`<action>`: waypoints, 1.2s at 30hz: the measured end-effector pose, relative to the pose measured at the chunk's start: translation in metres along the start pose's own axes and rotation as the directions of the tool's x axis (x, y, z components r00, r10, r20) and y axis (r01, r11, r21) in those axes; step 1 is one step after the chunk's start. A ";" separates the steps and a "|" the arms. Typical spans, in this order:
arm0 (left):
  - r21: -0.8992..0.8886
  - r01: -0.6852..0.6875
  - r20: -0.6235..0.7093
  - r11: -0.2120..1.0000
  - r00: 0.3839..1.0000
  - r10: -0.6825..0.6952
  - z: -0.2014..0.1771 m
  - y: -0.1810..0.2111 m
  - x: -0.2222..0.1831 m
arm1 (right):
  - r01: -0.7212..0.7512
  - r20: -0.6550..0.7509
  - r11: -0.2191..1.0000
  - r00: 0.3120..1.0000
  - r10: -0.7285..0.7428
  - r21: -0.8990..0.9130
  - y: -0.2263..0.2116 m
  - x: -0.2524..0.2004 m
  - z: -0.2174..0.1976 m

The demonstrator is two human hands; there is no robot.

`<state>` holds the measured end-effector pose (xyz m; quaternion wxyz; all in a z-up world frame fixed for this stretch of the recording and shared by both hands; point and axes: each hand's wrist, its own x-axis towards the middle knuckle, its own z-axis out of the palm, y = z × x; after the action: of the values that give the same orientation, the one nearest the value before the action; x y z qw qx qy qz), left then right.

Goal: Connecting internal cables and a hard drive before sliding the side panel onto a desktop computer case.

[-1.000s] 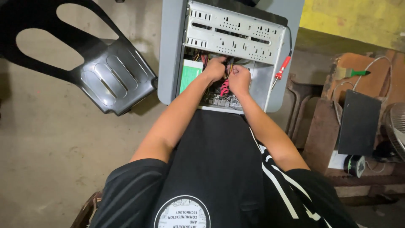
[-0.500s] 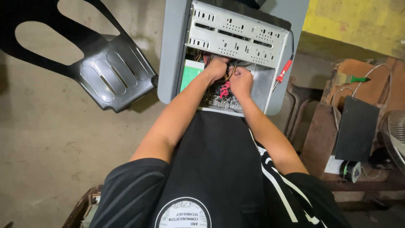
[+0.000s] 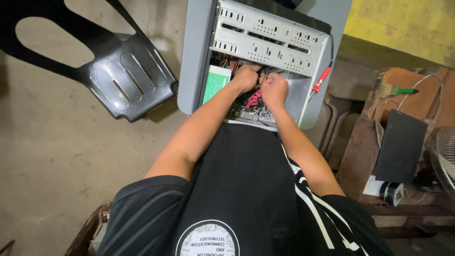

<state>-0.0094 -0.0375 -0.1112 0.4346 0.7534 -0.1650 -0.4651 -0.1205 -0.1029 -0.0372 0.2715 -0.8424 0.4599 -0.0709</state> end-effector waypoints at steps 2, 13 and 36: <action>-0.003 0.006 -0.008 1.000 1.000 -0.006 -0.004 0.006 -0.008 | 0.004 0.037 1.000 0.999 -0.005 0.022 0.017 0.011 0.007; -0.057 0.042 -0.005 0.997 0.999 -0.043 -0.009 0.020 -0.021 | -0.138 0.202 0.924 0.977 0.068 0.357 -0.005 0.000 -0.003; -0.344 0.025 -0.021 0.939 0.999 -0.034 0.015 0.011 -0.001 | -0.424 0.268 0.423 0.886 0.379 0.801 -0.030 -0.015 -0.012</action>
<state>-0.0204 -0.0506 -0.1048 0.5545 0.6747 -0.0643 -0.4830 -0.1109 -0.0826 -0.0096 0.6621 -0.4718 0.5478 -0.1971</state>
